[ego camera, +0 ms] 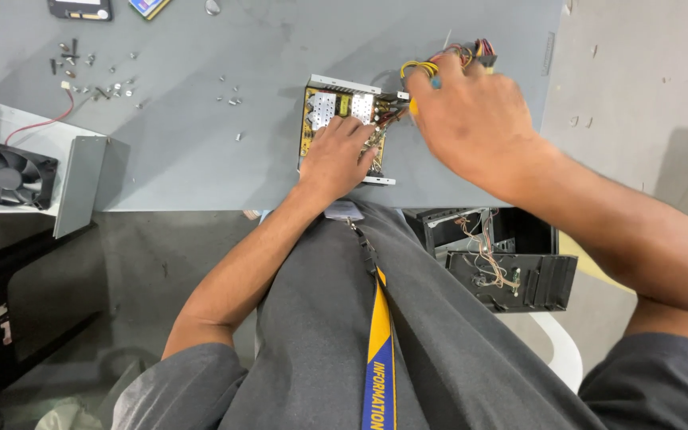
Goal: The person is opening a computer power supply unit and cleaning or organizing the internal cables using a screwdriver and hands.
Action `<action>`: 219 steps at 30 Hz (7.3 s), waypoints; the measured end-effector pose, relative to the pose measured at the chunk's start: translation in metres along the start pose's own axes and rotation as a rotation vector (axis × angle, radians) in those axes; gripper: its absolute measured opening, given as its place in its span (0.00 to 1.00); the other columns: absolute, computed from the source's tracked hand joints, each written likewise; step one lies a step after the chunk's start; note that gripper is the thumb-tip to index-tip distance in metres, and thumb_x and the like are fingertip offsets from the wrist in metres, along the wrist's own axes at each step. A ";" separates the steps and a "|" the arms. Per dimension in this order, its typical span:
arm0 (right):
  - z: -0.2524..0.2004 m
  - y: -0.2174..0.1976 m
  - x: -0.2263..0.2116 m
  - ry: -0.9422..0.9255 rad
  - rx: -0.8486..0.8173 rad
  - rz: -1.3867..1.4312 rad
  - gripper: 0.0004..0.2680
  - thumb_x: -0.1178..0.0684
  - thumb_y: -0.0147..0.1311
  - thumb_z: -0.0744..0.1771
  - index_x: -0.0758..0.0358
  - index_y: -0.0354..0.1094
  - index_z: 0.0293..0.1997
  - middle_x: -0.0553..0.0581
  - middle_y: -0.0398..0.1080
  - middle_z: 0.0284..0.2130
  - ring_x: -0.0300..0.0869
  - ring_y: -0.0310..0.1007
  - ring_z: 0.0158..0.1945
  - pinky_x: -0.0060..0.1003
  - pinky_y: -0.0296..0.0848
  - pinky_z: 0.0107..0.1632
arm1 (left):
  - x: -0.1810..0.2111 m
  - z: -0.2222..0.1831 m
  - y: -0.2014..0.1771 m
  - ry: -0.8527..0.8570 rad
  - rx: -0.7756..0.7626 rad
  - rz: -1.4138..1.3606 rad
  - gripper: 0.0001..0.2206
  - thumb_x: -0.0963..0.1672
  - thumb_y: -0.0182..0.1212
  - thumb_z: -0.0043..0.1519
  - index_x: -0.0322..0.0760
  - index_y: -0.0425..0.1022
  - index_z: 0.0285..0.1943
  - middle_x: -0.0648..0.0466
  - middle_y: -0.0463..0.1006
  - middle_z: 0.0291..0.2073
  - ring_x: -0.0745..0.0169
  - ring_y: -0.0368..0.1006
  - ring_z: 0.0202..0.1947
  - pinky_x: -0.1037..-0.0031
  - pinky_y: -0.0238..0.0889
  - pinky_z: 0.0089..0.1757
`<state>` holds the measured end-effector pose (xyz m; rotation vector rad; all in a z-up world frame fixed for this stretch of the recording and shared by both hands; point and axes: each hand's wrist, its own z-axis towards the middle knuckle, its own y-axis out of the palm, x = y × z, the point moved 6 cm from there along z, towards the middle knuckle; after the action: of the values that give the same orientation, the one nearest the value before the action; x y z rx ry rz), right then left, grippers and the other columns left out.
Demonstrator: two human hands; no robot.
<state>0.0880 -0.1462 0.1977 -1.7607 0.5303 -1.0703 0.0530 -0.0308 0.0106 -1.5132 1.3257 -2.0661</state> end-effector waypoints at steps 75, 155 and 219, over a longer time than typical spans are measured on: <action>0.000 -0.005 0.023 -0.053 0.025 0.388 0.14 0.64 0.45 0.67 0.55 0.67 0.57 0.59 0.60 0.36 0.45 0.61 0.28 0.38 0.65 0.30 | 0.014 0.004 -0.014 -0.138 -0.059 0.047 0.11 0.49 0.53 0.71 0.46 0.78 0.55 0.56 0.77 0.43 0.59 0.74 0.51 0.66 0.71 0.50; -0.078 0.292 0.163 0.694 0.616 1.370 0.11 0.61 0.54 0.69 0.67 0.68 0.59 0.63 0.63 0.51 0.50 0.71 0.48 0.38 0.70 0.50 | 0.008 0.010 -0.010 -0.157 0.107 -0.027 0.09 0.47 0.56 0.66 0.40 0.80 0.43 0.56 0.77 0.37 0.51 0.73 0.40 0.59 0.67 0.42; -0.099 0.196 0.053 1.075 0.410 2.575 0.16 0.40 0.58 0.69 0.68 0.66 0.37 0.65 0.65 0.26 0.54 0.70 0.16 0.51 0.75 0.19 | 0.111 0.095 -0.010 -0.143 -0.199 -0.636 0.24 0.52 0.67 0.62 0.42 0.72 0.64 0.45 0.82 0.47 0.41 0.78 0.52 0.55 0.71 0.51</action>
<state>0.0536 -0.3212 0.0588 0.7657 1.9538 0.1549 0.0900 -0.1466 0.0911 -2.3663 1.1157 -2.1412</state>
